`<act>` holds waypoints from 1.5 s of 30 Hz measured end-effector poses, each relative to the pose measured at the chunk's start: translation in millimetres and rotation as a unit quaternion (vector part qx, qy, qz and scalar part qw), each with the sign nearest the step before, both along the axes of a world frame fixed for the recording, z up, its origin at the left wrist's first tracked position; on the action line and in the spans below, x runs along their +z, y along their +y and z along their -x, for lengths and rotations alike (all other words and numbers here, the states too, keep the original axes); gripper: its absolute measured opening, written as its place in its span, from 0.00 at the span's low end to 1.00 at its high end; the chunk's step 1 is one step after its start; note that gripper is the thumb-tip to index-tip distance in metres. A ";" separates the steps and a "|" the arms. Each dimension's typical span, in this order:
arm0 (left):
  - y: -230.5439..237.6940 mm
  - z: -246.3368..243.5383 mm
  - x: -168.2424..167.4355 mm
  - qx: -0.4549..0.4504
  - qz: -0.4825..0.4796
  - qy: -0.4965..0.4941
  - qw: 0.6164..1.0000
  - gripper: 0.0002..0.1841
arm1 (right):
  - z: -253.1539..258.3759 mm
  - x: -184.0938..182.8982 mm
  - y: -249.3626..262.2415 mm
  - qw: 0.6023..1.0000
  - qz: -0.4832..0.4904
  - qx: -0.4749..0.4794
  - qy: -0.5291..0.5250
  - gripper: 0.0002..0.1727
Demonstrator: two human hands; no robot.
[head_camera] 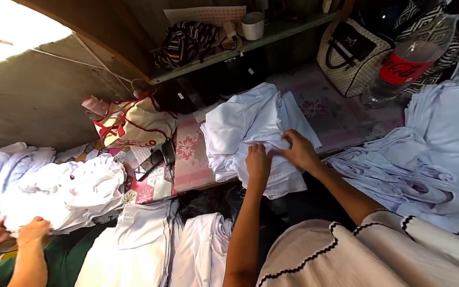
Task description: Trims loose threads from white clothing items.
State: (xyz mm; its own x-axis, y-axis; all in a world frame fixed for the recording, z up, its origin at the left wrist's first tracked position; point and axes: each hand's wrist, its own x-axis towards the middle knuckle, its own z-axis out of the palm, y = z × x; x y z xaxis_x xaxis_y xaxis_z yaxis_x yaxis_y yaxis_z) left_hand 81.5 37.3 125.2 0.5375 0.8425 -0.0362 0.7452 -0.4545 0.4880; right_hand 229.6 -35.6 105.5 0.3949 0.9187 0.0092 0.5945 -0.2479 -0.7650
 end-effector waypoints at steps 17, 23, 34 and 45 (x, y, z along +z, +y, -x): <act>-6.4 110.3 -40.5 0.157 -0.190 -0.420 0.873 0.06 | 17.7 4.7 -9.1 0.991 -0.126 0.005 -0.053 0.15; -30.9 98.2 -79.6 0.130 -0.203 -0.436 0.867 0.06 | 30.6 36.6 -25.0 0.962 -0.258 0.072 -0.045 0.03; -59.6 96.8 -65.4 0.201 -0.135 -0.340 0.909 0.13 | 29.6 32.6 -35.9 0.978 -0.001 0.197 0.060 0.15; -50.4 139.1 -100.3 0.252 -0.003 -0.381 0.890 0.08 | 51.3 8.1 -1.1 0.983 0.071 0.168 0.018 0.29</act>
State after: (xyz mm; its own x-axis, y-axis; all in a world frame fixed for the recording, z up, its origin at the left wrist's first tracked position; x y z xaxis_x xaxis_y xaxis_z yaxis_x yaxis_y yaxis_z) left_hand -57.6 -13.1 25.0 -0.0425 0.9823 0.1826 0.3099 -0.1608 0.9371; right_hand 178.3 -36.7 113.6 0.0675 0.9881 -0.1378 0.6337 -0.1492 -0.7590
